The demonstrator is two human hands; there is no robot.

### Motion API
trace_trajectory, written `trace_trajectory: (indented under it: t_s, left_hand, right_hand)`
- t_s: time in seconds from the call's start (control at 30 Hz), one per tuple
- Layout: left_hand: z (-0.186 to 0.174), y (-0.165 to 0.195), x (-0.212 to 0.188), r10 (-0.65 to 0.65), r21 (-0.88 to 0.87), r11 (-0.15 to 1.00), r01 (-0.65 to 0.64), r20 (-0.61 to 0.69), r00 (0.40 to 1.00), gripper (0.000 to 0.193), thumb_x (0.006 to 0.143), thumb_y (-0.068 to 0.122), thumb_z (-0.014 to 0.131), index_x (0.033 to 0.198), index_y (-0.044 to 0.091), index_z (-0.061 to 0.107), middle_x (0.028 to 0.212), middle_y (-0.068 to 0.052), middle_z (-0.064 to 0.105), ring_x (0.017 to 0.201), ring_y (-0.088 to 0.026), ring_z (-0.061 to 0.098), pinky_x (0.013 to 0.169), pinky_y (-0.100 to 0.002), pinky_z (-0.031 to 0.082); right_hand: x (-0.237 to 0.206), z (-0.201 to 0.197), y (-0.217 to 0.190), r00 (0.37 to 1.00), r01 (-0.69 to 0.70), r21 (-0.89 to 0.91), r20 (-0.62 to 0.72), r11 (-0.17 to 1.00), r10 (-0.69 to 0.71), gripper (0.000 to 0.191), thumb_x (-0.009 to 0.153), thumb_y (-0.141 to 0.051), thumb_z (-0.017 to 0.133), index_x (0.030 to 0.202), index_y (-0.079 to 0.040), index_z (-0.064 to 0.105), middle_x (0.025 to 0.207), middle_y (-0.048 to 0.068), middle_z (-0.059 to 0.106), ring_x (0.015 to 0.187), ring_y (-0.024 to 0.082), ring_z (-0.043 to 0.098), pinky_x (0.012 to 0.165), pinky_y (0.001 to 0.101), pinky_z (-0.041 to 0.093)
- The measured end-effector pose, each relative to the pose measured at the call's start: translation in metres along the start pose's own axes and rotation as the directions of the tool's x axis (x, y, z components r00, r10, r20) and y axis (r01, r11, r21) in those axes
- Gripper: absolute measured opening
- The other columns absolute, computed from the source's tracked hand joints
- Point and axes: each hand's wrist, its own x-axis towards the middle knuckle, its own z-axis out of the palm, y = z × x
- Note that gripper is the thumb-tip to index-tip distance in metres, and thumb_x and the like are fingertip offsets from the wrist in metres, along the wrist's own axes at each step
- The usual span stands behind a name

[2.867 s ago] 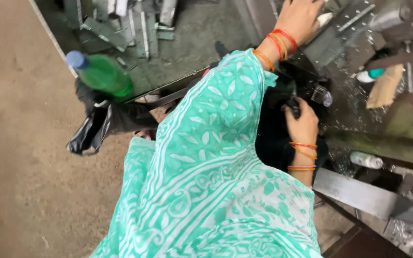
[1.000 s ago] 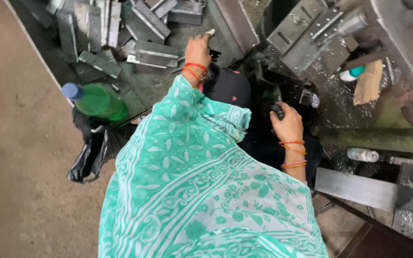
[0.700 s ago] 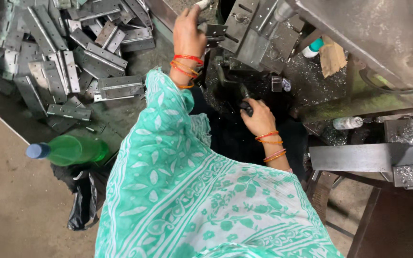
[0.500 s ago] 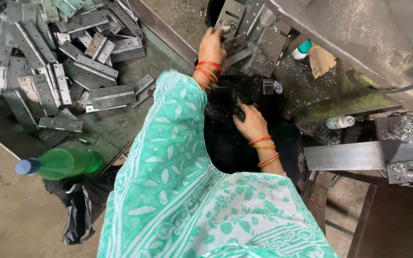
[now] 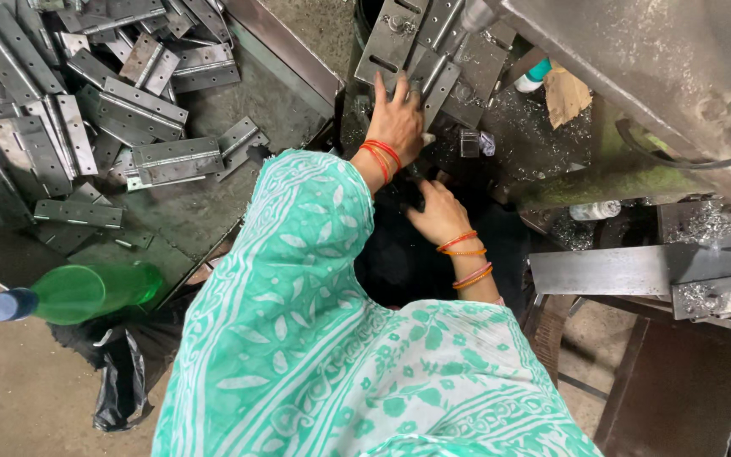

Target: The person repeatedly picks up metal brackets from a pile, places them into a press machine, operates the lever to process them, and then removes the finished pieces. The task involves continuous one-at-a-time handling of metal parts.

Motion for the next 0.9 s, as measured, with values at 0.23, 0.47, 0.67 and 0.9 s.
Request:
trace_trajectory:
  t_s: [0.23,0.47,0.67,0.9]
  left_hand:
    - [-0.001,-0.009,-0.006,-0.031,-0.081,0.996,0.037,0.070,0.997,0.062,0.088,0.062,0.061,0.121,0.011,0.075,0.150,-0.007,0.050,0.147,-0.040,0.025,0.110,-0.079,0.014]
    - [0.025,-0.028,0.035,-0.059,-0.186,0.980,0.068,0.056,0.997,0.053,0.093,0.052,0.063,0.128,0.013,0.072,0.149,-0.002,0.051,0.150,-0.037,0.024,0.113,-0.081,0.013]
    - [0.036,-0.033,0.049,-0.022,-0.211,0.976,0.043,0.100,0.995,0.048,0.091,0.046,0.064,0.128,0.016,0.071,0.151,0.000,0.049,0.150,-0.037,0.023,0.111,-0.081,0.013]
    - [0.034,-0.027,0.051,-0.003,-0.139,0.990,0.005,0.017,1.000,0.042,0.090,0.038,0.062,0.125,0.015,0.072,0.152,-0.002,0.047,0.145,-0.039,0.025,0.106,-0.083,0.014]
  right_hand:
    - [0.001,-0.004,-0.002,1.000,0.018,0.010,0.012,1.000,-0.019,0.059,0.085,-0.042,0.074,0.131,-0.008,0.059,0.118,0.020,0.064,0.109,0.042,0.063,0.087,0.0511,0.054]
    - [0.009,0.001,0.002,0.999,0.033,-0.041,0.018,0.999,-0.033,0.060,0.085,-0.041,0.073,0.132,-0.008,0.059,0.120,0.022,0.062,0.111,0.043,0.062,0.088,0.0521,0.054]
    - [0.001,0.029,0.013,1.000,0.005,-0.028,-0.028,1.000,-0.006,0.054,0.087,-0.036,0.073,0.135,-0.016,0.060,0.120,0.018,0.064,0.106,0.042,0.066,0.086,0.0523,0.055]
    - [-0.024,0.110,0.022,0.971,0.022,0.118,-0.238,0.993,0.007,0.052,0.086,-0.026,0.074,0.135,-0.027,0.058,0.116,0.014,0.066,0.093,0.042,0.070,0.075,0.0515,0.058]
